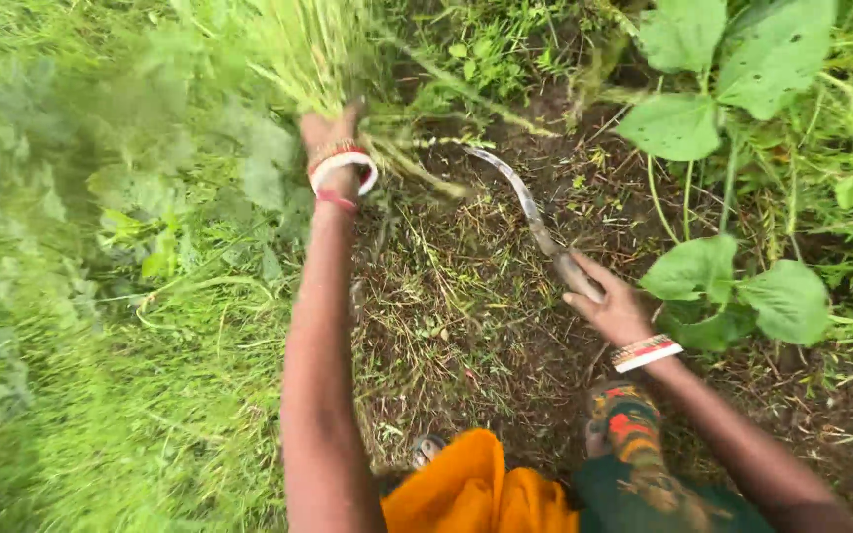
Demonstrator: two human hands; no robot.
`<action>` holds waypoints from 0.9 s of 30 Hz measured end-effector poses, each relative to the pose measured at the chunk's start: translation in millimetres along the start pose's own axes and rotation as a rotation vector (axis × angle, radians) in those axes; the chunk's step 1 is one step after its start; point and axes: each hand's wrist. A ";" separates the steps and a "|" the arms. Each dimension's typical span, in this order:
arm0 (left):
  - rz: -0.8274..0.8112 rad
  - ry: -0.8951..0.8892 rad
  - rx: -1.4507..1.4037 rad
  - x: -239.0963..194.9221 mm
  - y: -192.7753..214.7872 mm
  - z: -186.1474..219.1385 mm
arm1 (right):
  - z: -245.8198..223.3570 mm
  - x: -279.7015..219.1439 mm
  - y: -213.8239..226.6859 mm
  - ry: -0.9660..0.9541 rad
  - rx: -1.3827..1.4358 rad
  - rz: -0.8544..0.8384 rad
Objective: The recorder is using a sickle to cut and gather bunches of grass in a field.
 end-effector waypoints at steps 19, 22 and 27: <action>-1.015 0.194 0.301 -179.7 -29.3 -75.6 | -3.9 11.3 18.3 0.063 -0.191 0.158; -0.886 0.117 0.169 -122.1 -40.1 -107.1 | -11.7 35.6 23.8 0.196 -0.110 0.224; -0.698 -0.287 -0.638 3.9 -252.8 -306.2 | -74.2 103.7 2.9 -0.039 -0.479 0.216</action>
Point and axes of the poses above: each hand's wrist, its own x-axis towards the middle knuckle, its own y-axis out of the back of the hand, z = x × y, and after that the axes turned 2 degrees about z, right-handed
